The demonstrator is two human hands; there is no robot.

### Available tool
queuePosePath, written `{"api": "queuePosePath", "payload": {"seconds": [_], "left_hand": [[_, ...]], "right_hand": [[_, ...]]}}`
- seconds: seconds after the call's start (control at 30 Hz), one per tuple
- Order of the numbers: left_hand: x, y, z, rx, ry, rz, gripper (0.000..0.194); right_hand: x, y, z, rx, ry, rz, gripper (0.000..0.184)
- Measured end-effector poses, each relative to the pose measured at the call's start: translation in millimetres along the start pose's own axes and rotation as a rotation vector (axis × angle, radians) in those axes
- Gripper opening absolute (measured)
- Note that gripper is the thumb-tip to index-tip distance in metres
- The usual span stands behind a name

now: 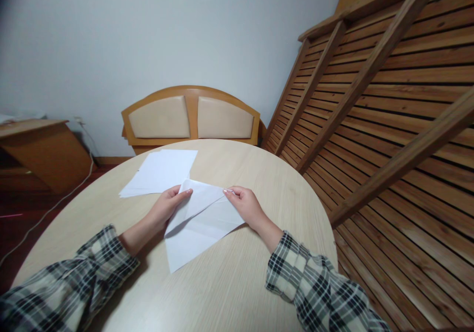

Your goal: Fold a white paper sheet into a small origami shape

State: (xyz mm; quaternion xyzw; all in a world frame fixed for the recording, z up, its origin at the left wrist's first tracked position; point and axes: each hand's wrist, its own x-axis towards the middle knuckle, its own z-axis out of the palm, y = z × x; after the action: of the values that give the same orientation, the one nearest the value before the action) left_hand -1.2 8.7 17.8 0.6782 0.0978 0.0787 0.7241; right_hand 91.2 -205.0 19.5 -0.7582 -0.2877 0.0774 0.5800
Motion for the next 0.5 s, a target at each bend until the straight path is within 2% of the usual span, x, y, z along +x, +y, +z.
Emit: {"api": "queuePosePath", "payload": {"seconds": [0.5], "left_hand": [[-1.3, 1.7, 2.5, -0.004, 0.014, 0.003, 0.035]], "right_hand": [[-0.3, -0.1, 0.6, 0.038, -0.005, 0.018, 0.037]]}}
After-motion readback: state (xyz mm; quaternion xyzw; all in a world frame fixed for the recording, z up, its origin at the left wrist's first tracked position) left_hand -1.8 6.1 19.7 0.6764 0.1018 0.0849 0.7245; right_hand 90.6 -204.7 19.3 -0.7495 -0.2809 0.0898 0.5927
